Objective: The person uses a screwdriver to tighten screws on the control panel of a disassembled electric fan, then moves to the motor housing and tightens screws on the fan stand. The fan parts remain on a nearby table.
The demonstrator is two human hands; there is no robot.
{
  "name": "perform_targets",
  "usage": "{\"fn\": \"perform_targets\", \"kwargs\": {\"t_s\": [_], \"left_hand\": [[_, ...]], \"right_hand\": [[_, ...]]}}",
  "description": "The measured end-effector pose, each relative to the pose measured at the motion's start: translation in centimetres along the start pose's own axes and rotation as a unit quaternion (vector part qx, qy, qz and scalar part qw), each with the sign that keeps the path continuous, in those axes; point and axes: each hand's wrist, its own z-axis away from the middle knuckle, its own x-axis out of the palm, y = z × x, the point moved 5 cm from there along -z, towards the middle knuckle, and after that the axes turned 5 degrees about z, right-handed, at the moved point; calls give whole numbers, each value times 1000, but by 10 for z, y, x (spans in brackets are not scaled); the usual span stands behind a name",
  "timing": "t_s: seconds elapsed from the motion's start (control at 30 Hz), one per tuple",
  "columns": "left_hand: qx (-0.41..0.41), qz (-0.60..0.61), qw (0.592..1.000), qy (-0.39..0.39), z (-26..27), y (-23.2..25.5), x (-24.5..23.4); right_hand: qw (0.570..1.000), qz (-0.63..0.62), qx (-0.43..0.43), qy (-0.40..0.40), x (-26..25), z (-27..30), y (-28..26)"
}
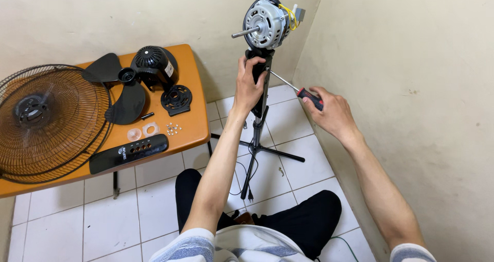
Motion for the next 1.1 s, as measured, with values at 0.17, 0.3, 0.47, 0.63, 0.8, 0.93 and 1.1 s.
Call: {"fn": "perform_targets", "kwargs": {"t_s": [0.17,0.3,0.47,0.63,0.8,0.93,1.1], "left_hand": [[-7,-2,1000,-5,0,1,2],[2,-1,1000,-3,-1,3,4],[-27,9,999,-15,-3,-2,2],[-17,20,999,-21,-3,-3,-1],[-2,25,999,-21,-4,-2,-2],[4,32,999,-14,-2,-2,-4],[6,31,999,-10,-1,-6,-2]], "right_hand": [[978,-76,140,-133,14,-4,28],[931,-228,183,-220,22,-5,36],[998,53,-35,-14,1,-6,13],[987,155,-44,7,-4,-10,0],[987,143,55,-54,0,-9,2],[997,72,1,-31,-6,-9,-6],[980,-64,139,-128,7,-2,1]]}}
